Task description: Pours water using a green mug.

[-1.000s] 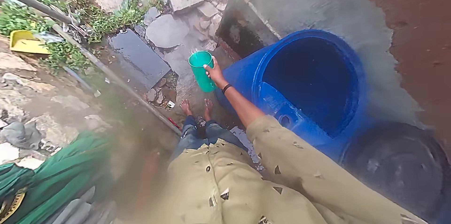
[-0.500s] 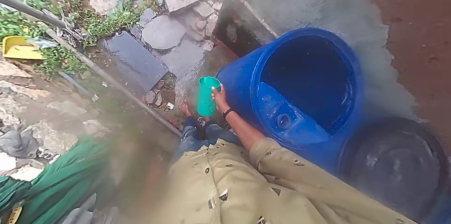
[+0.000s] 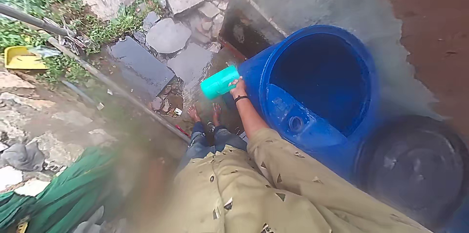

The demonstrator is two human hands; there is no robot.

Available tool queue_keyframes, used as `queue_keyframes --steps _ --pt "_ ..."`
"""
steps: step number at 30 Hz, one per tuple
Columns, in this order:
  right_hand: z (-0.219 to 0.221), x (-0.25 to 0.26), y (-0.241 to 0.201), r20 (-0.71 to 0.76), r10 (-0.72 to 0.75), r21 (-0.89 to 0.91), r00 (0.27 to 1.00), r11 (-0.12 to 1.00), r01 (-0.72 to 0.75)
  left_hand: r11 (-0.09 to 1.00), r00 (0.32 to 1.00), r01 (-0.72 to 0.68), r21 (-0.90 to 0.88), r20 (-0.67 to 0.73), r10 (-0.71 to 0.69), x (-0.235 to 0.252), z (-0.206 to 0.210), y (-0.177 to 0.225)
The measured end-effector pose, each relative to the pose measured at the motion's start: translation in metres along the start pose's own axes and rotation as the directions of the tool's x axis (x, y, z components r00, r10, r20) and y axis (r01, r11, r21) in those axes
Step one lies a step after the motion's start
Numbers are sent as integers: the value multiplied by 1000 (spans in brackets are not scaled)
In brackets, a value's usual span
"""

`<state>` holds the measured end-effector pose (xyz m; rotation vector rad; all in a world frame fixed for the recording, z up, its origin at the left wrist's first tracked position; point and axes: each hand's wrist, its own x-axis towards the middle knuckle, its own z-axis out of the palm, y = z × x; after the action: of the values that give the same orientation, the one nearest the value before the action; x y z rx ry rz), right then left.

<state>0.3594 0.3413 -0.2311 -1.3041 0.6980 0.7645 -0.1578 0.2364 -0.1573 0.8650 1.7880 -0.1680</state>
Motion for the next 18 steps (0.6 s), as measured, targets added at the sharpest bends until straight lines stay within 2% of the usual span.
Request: queue_keyframes --steps 2,5,7,9,10,12,15,18 --pt "17 4 -8 13 -67 74 998 995 66 998 997 31 46 64 -34 -1 -8 -2" --pt "41 3 -25 71 -161 98 984 983 153 991 993 -121 63 6 121 11 -5 -42" --pt "56 0 -39 100 -150 112 984 984 139 993 995 -101 63 21 99 11 -3 -49" --pt "67 -5 -52 136 -91 123 987 990 74 998 998 -25 56 67 21 9 -1 -46" --pt "69 -8 -56 174 -55 111 983 993 36 998 997 -36 46 69 32 6 2 -48" --pt "69 -13 -61 269 16 62 963 997 -34 977 973 -208 40 -99 211 21 23 -86" --pt "63 -23 -56 354 178 -11 918 982 -187 997 998 -68 41 -2 68 28 23 -84" --pt "54 -33 -37 430 308 -98 849 950 -296 1000 1000 -24 18 8 24 22 23 -59"
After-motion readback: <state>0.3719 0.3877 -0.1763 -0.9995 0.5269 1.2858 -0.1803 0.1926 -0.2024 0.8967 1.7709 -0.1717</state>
